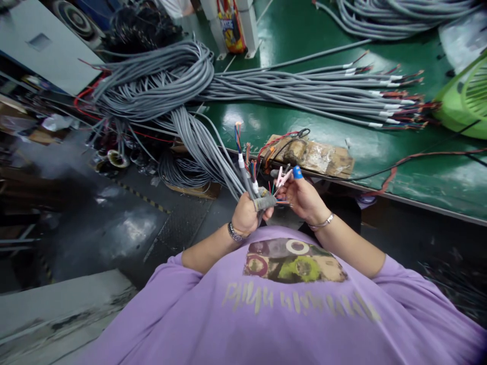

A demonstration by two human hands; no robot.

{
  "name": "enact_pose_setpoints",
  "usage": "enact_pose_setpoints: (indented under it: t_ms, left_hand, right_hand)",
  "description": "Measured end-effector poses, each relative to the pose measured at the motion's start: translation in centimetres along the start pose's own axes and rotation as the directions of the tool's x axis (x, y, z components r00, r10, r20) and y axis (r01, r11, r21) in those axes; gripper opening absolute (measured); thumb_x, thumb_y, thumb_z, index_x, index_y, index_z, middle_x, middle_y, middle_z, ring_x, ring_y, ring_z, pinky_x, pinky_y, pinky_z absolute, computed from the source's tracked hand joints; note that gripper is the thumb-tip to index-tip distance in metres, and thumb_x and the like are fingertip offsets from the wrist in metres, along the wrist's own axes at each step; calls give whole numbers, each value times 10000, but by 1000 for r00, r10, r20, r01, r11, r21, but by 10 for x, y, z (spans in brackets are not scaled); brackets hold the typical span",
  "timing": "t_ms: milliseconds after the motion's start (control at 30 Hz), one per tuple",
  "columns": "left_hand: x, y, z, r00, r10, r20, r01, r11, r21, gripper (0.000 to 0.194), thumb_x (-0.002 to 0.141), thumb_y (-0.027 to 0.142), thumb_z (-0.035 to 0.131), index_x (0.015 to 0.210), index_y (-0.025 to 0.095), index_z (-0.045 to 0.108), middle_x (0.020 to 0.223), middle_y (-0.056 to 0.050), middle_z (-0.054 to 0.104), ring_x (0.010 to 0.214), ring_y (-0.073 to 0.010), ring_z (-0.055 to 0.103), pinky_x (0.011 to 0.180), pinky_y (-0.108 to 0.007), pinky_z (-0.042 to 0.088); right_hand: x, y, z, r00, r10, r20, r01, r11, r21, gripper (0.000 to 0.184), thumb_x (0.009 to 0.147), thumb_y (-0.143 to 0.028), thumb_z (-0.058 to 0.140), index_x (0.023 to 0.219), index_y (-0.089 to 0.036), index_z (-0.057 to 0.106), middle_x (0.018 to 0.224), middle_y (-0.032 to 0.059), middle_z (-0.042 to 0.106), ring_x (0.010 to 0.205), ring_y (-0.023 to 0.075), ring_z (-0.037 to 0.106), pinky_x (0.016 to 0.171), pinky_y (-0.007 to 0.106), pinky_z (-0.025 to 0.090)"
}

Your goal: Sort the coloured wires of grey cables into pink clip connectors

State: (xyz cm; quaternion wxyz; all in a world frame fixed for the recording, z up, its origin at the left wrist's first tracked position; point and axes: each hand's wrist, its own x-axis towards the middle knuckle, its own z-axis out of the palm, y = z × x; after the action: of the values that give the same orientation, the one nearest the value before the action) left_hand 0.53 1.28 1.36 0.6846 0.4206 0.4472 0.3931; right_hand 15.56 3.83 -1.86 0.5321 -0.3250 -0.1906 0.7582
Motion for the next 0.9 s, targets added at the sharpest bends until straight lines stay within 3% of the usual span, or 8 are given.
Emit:
enact_pose_setpoints:
  t_ms: [133,300,533,900]
  left_hand:
    - [2,-1,8,999,18,-34,-18,1000,-16,318,675,368,749,585,169,518,441,34,538,361,-62,424,384,-198,305]
    - [3,-5,11,995,37,-87,-40,999,-29,302,676,371,743,582,159,549,446,26,551,369,-61,437,386,-192,318]
    - [2,-6,12,989,4,-150,-4,1000,2,292,656,374,741,583,157,560,451,20,562,365,-60,442,382,-188,330]
    - [-3,-9,7,995,2,-96,0,1000,28,296,676,360,734,562,160,549,449,19,560,362,-60,443,379,-191,331]
  right_hand:
    - [2,2,4,998,57,-3,-56,996,74,495,755,-689,668,789,-195,676,754,17,683,583,113,557,539,250,480]
    - [4,2,8,997,71,-7,-69,990,124,476,776,-662,668,833,-190,702,648,3,653,522,123,529,501,261,452]
    - [7,3,6,997,78,-13,-75,986,150,465,782,-636,683,757,-172,681,613,5,661,480,98,527,473,238,450]
    - [4,6,1,995,104,-6,-101,976,194,478,776,-684,647,849,-212,656,753,7,708,584,130,597,524,255,476]
